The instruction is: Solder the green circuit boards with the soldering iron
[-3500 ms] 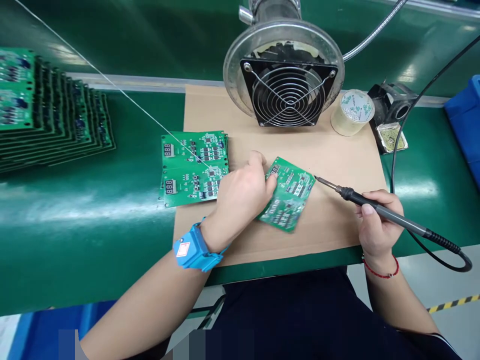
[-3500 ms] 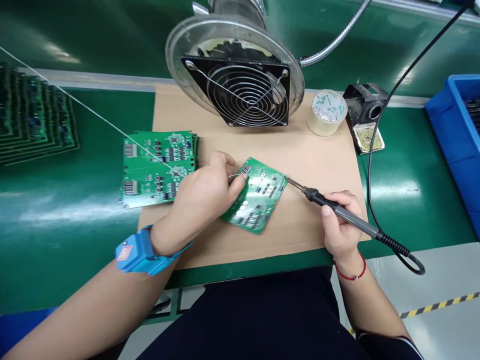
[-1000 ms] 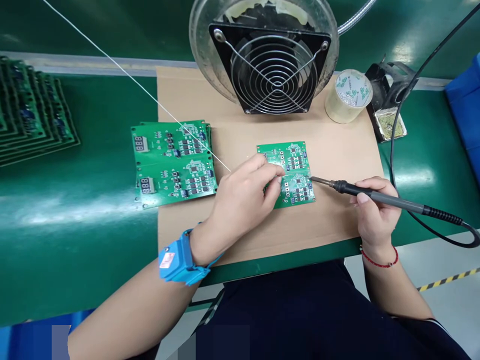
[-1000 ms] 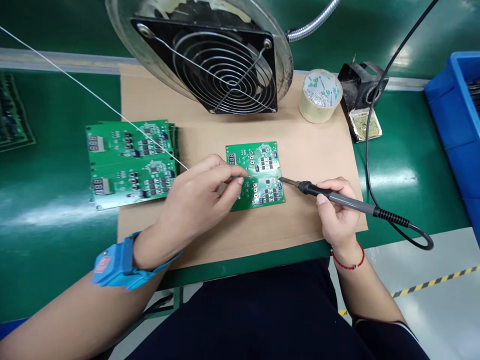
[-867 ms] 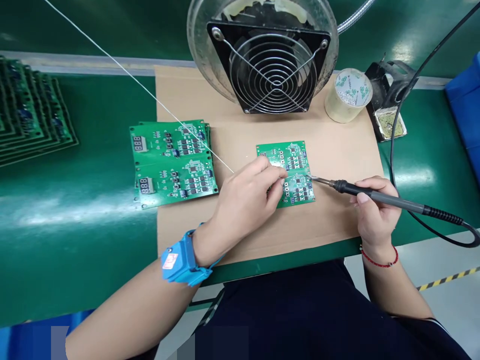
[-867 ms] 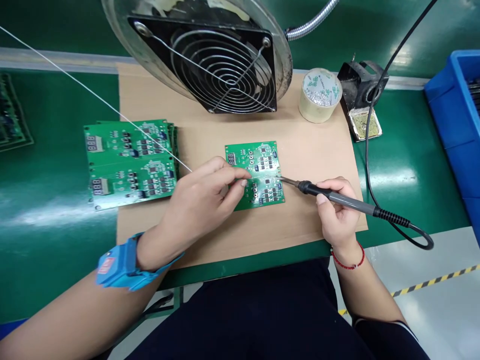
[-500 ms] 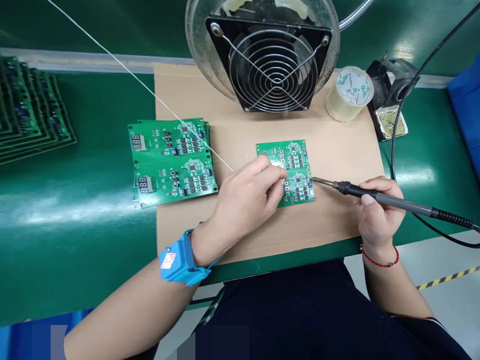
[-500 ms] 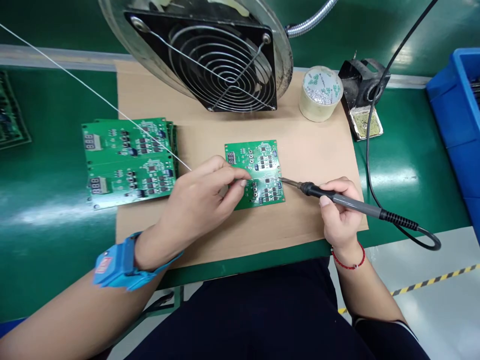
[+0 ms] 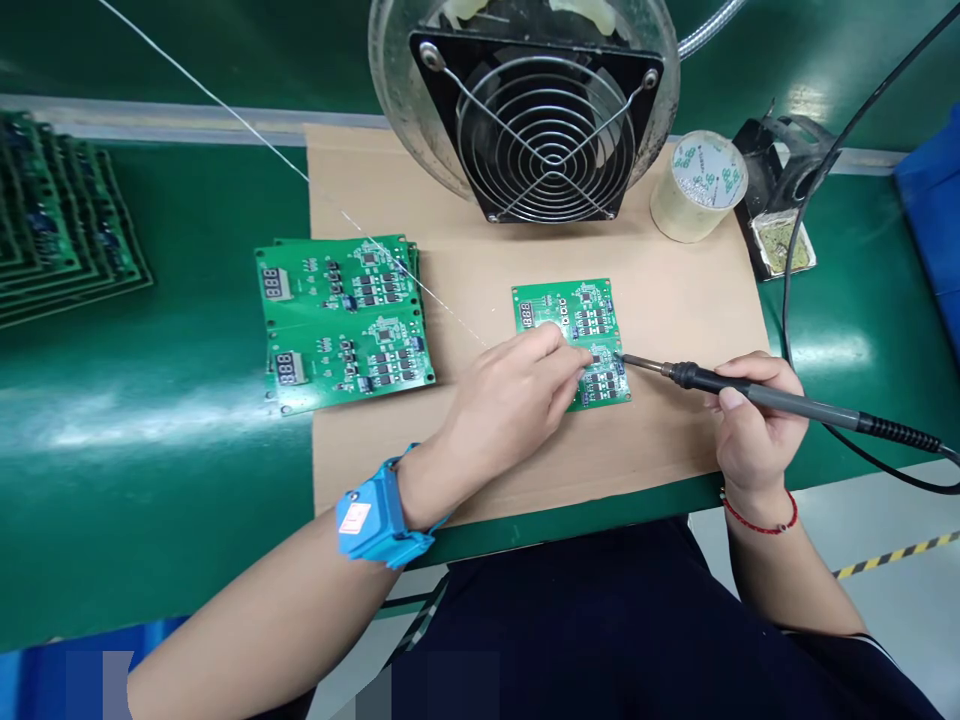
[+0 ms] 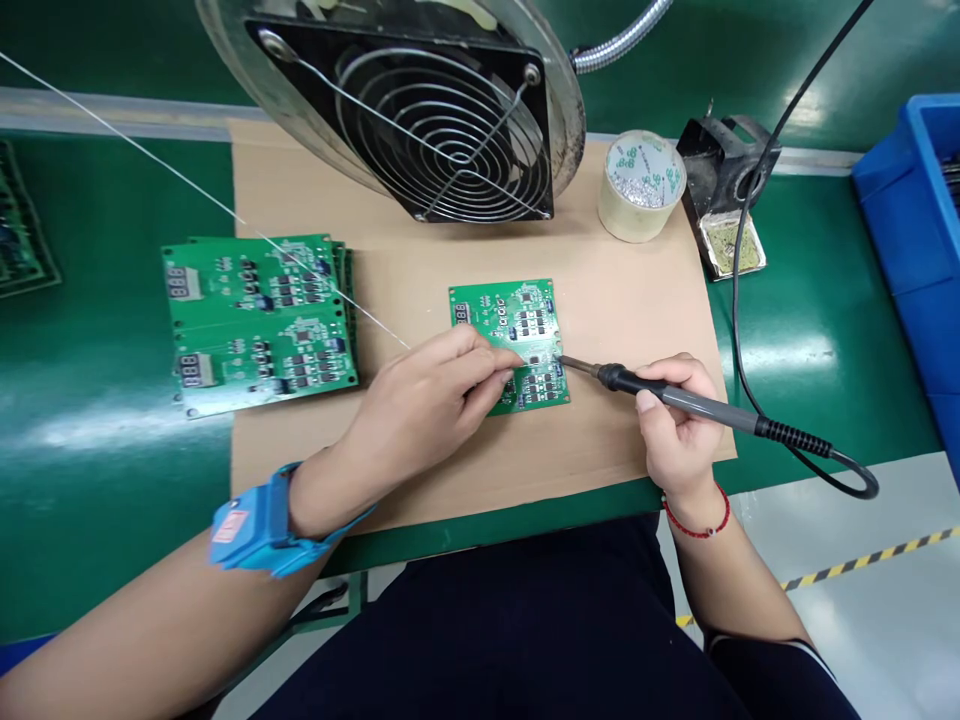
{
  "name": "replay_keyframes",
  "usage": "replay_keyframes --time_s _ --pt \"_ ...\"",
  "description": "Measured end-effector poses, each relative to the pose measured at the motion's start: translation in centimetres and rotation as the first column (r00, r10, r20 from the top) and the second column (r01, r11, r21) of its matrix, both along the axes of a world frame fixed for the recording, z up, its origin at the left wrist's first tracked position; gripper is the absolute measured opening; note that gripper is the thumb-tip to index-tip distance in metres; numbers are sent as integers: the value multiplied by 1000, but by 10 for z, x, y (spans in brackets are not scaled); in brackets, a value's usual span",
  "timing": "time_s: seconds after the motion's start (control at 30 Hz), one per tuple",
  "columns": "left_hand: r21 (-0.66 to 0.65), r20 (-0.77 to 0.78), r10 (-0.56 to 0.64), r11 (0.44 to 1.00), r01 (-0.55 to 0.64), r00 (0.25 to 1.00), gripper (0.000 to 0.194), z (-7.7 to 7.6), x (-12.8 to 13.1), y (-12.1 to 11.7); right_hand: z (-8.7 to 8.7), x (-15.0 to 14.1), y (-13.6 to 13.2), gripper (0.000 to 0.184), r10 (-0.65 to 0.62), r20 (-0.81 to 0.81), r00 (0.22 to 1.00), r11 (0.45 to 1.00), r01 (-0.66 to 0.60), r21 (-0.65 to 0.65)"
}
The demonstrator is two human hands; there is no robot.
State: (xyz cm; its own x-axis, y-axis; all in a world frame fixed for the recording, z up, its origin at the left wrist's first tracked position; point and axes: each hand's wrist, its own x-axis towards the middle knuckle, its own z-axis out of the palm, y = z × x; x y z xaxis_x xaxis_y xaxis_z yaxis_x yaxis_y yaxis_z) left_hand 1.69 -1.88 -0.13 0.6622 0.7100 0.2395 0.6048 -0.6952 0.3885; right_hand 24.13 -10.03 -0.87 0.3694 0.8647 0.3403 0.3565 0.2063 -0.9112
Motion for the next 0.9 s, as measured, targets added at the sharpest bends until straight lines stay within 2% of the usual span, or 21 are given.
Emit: replay_keyframes --time_s 0.13,0.27,0.33,0.43,0.57,0.67,0.77,0.9 --pt "-47 7 43 998 -43 999 26 2 -6 6 1 -1 2 10 -23 -1 1000 998 23 58" --pt "-131 -49 202 970 -207 978 26 5 -11 13 1 -2 3 11 -45 -25 999 997 47 62" --pt "-161 -113 254 950 -270 961 36 6 -11 16 1 -2 3 12 -53 -34 998 997 54 60" --pt "-191 -270 218 943 -274 938 51 8 -7 17 0 -2 2 12 -67 -32 997 996 68 53" --pt "-111 -483 186 956 -270 856 49 16 -2 8 -2 -1 2 12 -76 -30 997 996 77 48" --pt "-31 -570 193 966 -256 799 43 26 0 -1 -2 -1 2 12 -73 -14 997 996 74 49" --pt "-13 -583 197 968 -252 788 32 31 1 -4 -1 -1 2 12 -65 18 998 998 65 28" --pt "-2 -516 286 942 -335 807 33 23 0 6 0 0 3 13 -65 28 997 998 65 11"
